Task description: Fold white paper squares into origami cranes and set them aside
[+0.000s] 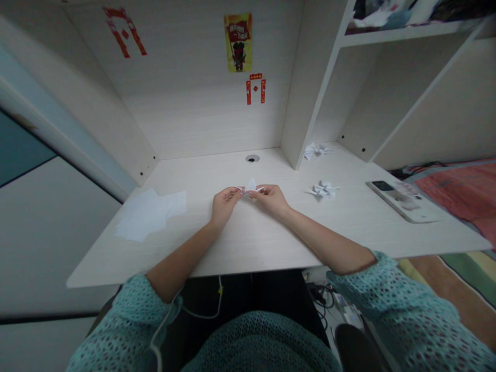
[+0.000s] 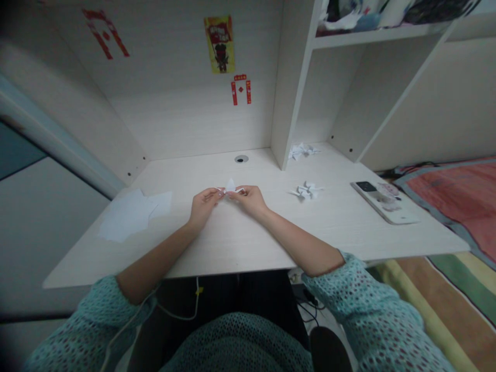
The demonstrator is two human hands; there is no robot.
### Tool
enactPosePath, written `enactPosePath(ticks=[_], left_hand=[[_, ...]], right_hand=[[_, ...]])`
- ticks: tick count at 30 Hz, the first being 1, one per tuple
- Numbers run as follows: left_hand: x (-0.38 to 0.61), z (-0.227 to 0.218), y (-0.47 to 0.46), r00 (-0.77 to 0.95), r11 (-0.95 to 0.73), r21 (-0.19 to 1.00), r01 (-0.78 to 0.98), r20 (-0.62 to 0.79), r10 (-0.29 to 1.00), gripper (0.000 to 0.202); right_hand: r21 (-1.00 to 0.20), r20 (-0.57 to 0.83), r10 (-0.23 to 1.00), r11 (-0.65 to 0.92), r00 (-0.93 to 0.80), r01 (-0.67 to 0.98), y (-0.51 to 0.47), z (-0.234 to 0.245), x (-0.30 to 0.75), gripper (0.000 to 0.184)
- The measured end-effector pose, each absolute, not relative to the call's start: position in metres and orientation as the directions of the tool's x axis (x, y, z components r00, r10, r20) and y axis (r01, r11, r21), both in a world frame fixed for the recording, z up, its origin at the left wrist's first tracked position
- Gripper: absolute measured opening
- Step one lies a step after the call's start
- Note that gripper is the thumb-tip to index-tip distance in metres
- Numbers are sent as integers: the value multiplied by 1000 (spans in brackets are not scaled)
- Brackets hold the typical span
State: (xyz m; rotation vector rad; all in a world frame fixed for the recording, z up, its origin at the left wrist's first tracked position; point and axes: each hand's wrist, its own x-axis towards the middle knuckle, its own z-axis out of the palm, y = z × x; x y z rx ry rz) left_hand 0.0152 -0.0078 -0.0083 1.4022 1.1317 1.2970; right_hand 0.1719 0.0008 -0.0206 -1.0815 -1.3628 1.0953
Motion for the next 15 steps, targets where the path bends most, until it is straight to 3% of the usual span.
enactPosePath(ticks=[9, 15], left_hand=[[16, -8, -8, 24, -212, 972, 98, 211, 977, 21], [16, -9, -8, 28, -189, 975, 117, 187, 982, 23]], right_hand=[[-983, 181, 975, 185, -127, 20, 1, -21, 175, 44], [-973, 164, 976, 184, -141, 143, -5, -15, 174, 47]])
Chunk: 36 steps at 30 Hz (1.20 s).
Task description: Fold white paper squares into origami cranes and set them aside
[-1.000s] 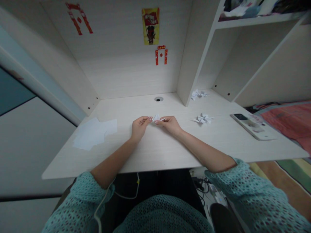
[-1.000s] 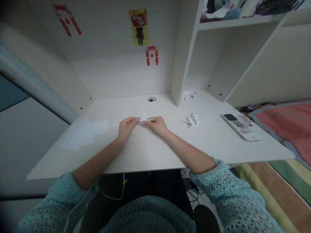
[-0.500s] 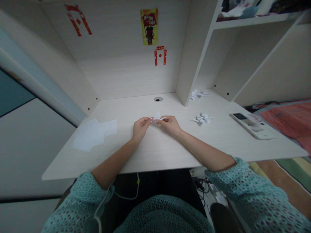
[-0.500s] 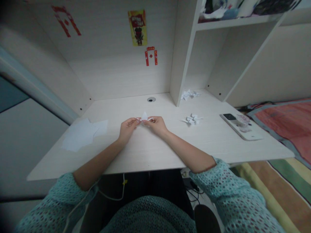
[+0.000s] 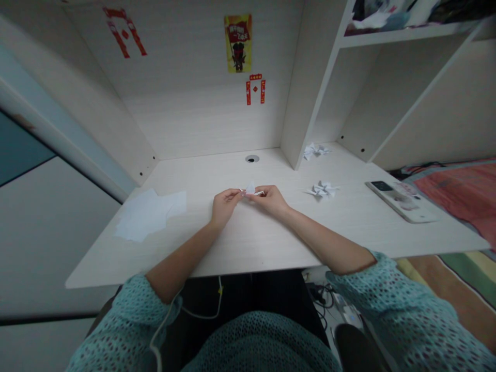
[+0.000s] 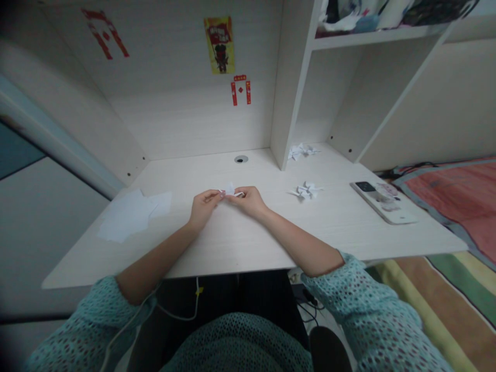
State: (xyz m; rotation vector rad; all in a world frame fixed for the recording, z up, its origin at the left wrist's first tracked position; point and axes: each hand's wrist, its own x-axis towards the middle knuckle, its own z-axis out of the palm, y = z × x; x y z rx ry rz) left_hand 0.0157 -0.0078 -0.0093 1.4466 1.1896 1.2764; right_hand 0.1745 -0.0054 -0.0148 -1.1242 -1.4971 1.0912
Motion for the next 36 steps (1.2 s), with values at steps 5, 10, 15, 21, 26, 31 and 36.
enactPosePath(ticks=[5, 10, 15, 21, 26, 31, 36], left_hand=[[15, -9, -8, 37, -183, 976, 115, 180, 983, 26], [11, -5, -7, -3, -195, 971, 141, 197, 980, 31], [7, -3, -3, -44, -211, 965, 158, 221, 974, 32], [0, -6, 6, -108, -226, 970, 85, 235, 966, 30], [-1, -5, 5, -104, -188, 975, 120, 200, 974, 29], [6, 2, -6, -52, -171, 974, 145, 180, 982, 28], [9, 5, -9, -54, -179, 972, 155, 189, 981, 26]], right_hand=[[-969, 163, 974, 188, -160, 158, -6, -14, 173, 48], [-963, 157, 974, 188, -164, 194, -4, -15, 175, 46], [-966, 140, 972, 176, -189, 190, -4, -17, 176, 45], [-970, 111, 965, 158, -239, 186, -4, -18, 176, 45], [-981, 119, 981, 140, -155, 134, -3, -19, 176, 46], [-956, 164, 985, 172, -55, 238, -1, -22, 176, 47], [-833, 346, 936, 338, -65, 438, -3, -19, 177, 31]])
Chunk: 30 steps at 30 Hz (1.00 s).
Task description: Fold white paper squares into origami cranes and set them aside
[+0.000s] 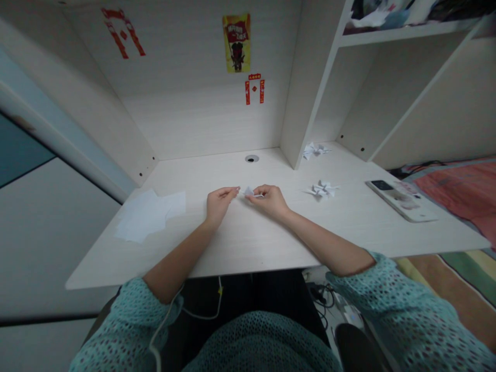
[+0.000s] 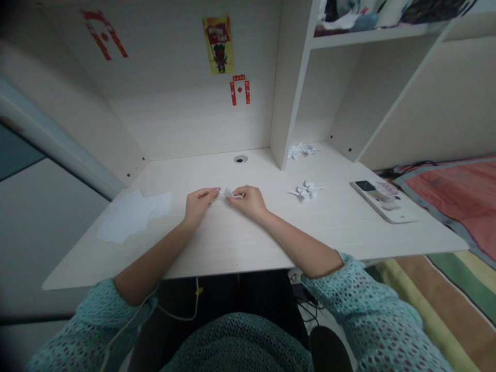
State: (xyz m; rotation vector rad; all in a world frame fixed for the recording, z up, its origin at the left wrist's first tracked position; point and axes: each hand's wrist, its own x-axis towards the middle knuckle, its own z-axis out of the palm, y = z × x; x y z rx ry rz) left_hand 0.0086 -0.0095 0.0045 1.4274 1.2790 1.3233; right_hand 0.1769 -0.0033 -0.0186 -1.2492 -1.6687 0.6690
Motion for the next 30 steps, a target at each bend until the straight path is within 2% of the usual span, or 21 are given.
enactPosePath(ticks=[3, 6, 15, 22, 30], left_hand=[[8, 2, -7, -41, -180, 971, 155, 188, 981, 25], [7, -2, -3, -31, -193, 970, 145, 199, 979, 26], [7, -6, -2, -22, -246, 961, 128, 251, 968, 29], [8, -9, -1, -84, -208, 970, 130, 219, 972, 28], [7, -10, -1, -104, -254, 958, 131, 268, 958, 28]], right_hand=[[-755, 418, 903, 406, -98, 514, -6, -15, 178, 24], [-753, 432, 896, 420, -101, 506, -6, -15, 178, 23], [-947, 163, 981, 185, -104, 263, 0, -24, 176, 44], [-983, 75, 982, 101, -171, 151, -5, -15, 174, 44], [-987, 46, 969, 81, -241, 136, -6, -12, 174, 41]])
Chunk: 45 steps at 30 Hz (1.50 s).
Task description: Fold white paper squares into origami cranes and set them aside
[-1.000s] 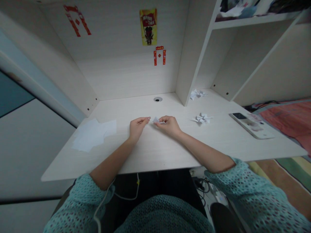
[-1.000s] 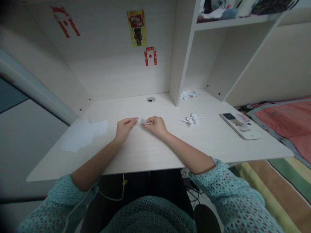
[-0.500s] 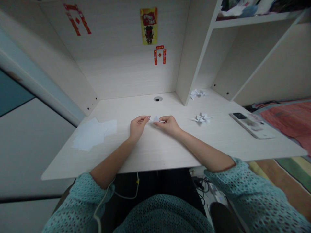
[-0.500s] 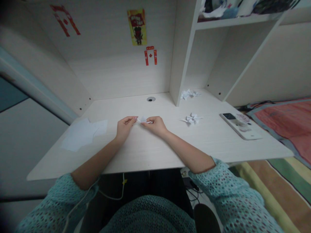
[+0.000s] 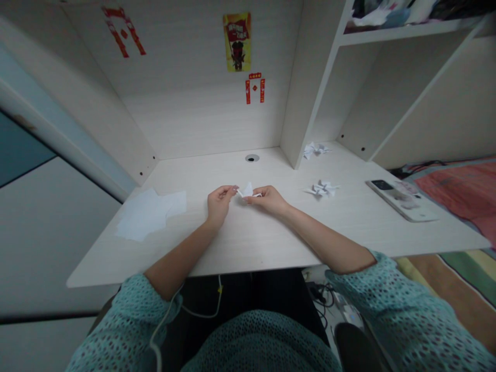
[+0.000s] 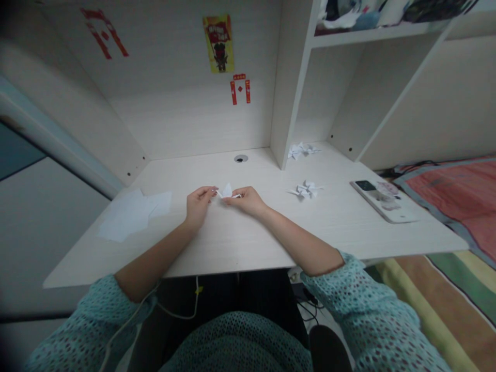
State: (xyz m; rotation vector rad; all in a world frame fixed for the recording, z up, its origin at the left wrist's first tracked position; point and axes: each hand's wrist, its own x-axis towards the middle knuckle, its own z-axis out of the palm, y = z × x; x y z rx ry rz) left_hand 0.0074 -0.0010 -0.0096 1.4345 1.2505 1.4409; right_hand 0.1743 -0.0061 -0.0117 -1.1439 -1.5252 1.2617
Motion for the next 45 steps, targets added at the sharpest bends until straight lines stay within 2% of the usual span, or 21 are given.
enactPosePath(ticks=[5, 9, 15, 25, 31, 35, 40, 45], left_hand=[[1, -9, 6, -233, -216, 971, 104, 234, 944, 36], [3, -10, 4, -125, -198, 974, 112, 212, 969, 32], [10, -9, -4, 44, -179, 970, 166, 175, 984, 24], [9, -9, -5, 53, -159, 974, 164, 153, 987, 26], [9, -11, -2, 140, -204, 958, 201, 178, 974, 27], [7, -13, 1, 139, -214, 955, 206, 188, 972, 28], [6, -12, 2, 130, -181, 968, 175, 160, 979, 26], [7, -13, 1, 136, -173, 966, 193, 148, 980, 27]], right_hand=[[-985, 48, 977, 81, -206, 152, -6, -15, 173, 40], [-983, 99, 985, 118, -140, 140, -5, -14, 174, 40], [-979, 79, 980, 110, -181, 170, -7, -7, 176, 40], [-977, 85, 969, 127, -233, 171, -2, -13, 180, 39], [-984, 127, 973, 148, -195, 99, 4, -22, 180, 41], [-984, 144, 967, 163, -209, 76, 7, -22, 180, 40], [-981, 182, 979, 186, -88, 46, 12, -15, 184, 50], [-956, 282, 955, 288, -93, 54, 11, -13, 187, 36]])
